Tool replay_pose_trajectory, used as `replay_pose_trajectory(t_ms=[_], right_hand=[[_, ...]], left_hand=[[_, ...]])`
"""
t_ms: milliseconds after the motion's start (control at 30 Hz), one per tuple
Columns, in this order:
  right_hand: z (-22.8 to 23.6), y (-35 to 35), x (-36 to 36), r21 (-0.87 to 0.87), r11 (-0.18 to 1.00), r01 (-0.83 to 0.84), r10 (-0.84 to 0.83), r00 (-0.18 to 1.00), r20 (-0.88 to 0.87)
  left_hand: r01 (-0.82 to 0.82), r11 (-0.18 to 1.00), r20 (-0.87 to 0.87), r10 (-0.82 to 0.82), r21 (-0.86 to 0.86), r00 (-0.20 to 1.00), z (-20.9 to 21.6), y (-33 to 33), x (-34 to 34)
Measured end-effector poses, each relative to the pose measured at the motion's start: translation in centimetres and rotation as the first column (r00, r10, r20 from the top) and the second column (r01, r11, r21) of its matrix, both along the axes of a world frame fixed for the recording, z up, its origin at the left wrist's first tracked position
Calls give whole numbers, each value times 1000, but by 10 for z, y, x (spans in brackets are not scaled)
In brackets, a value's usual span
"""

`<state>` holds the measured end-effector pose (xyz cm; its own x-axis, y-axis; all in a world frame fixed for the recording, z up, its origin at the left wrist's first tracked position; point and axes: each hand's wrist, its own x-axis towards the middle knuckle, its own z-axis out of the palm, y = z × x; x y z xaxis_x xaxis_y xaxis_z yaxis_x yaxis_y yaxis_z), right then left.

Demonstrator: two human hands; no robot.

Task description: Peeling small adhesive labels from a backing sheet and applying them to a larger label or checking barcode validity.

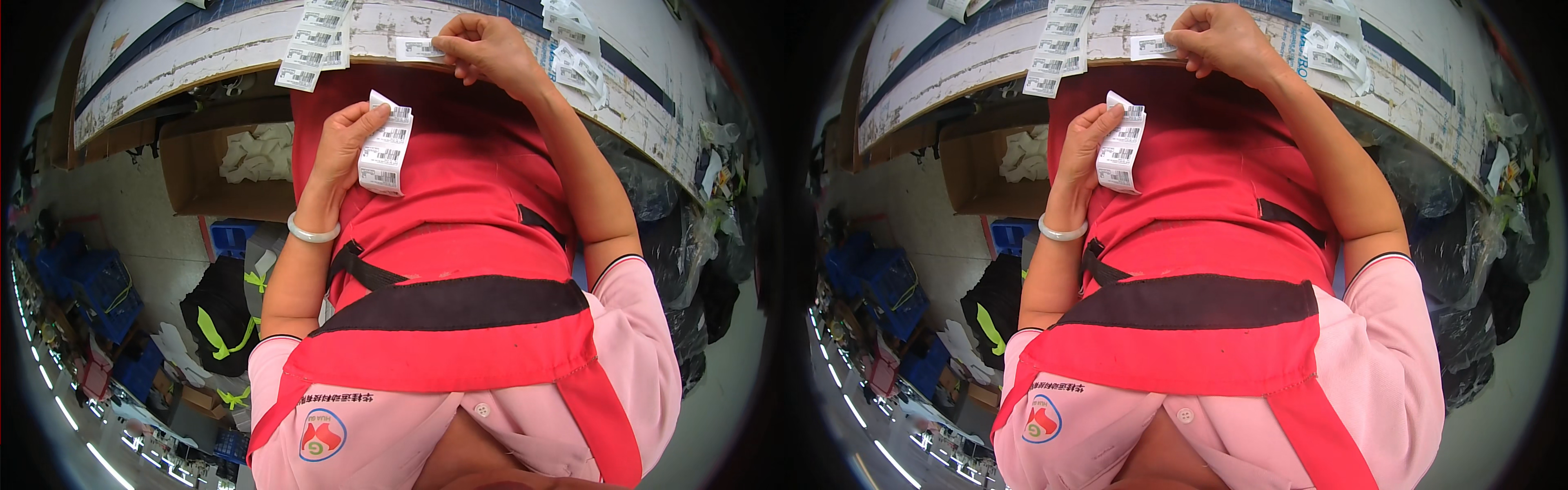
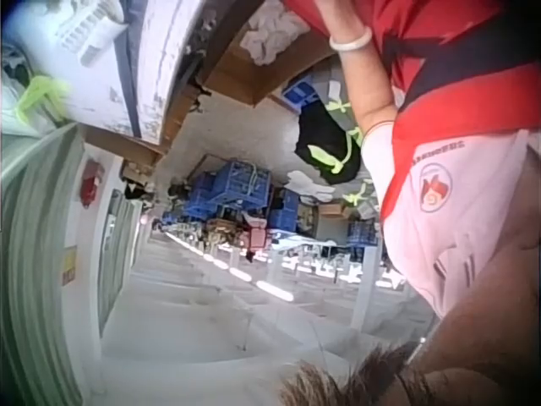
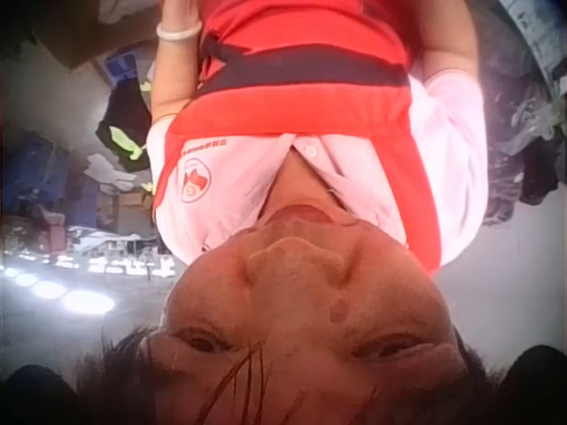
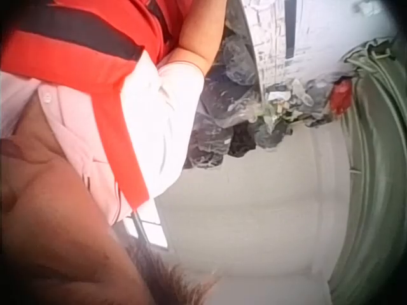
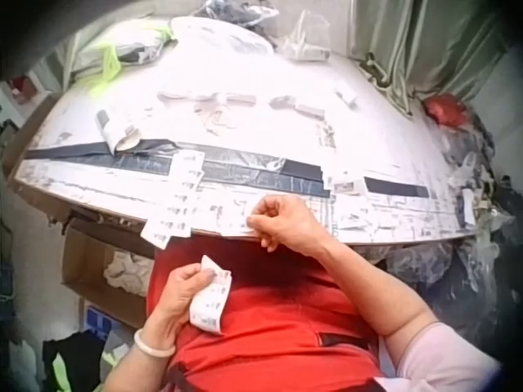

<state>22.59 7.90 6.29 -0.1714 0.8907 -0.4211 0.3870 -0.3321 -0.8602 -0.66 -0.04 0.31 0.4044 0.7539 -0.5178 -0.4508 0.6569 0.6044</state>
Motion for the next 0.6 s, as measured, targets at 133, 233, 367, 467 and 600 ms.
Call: replay_pose_trajectory(t_ms=[133, 233, 367, 467, 600], right_hand=[[1, -3, -5, 60, 998, -28, 25, 998, 52], [6, -4, -11, 94, 995, -29, 17, 993, 118], [4, -6, -8, 129, 990, -64, 49, 992, 117], [2, -11, 2, 156, 987, -37, 32, 999, 39], [16, -29, 25, 157, 985, 78, -60, 992, -115]], left_hand=[[-2, 1000, 15, 2, 15, 1000, -1, 0, 0], [-9, 1000, -17, 9, 7, 1000, -1, -1, 0], [-6, 1000, -15, 7, 11, 1000, -1, -2, 1], [4, 1000, -30, -3, 25, 1000, -2, -1, 4], [21, 999, -18, -20, 34, 1000, -1, -1, 3]])
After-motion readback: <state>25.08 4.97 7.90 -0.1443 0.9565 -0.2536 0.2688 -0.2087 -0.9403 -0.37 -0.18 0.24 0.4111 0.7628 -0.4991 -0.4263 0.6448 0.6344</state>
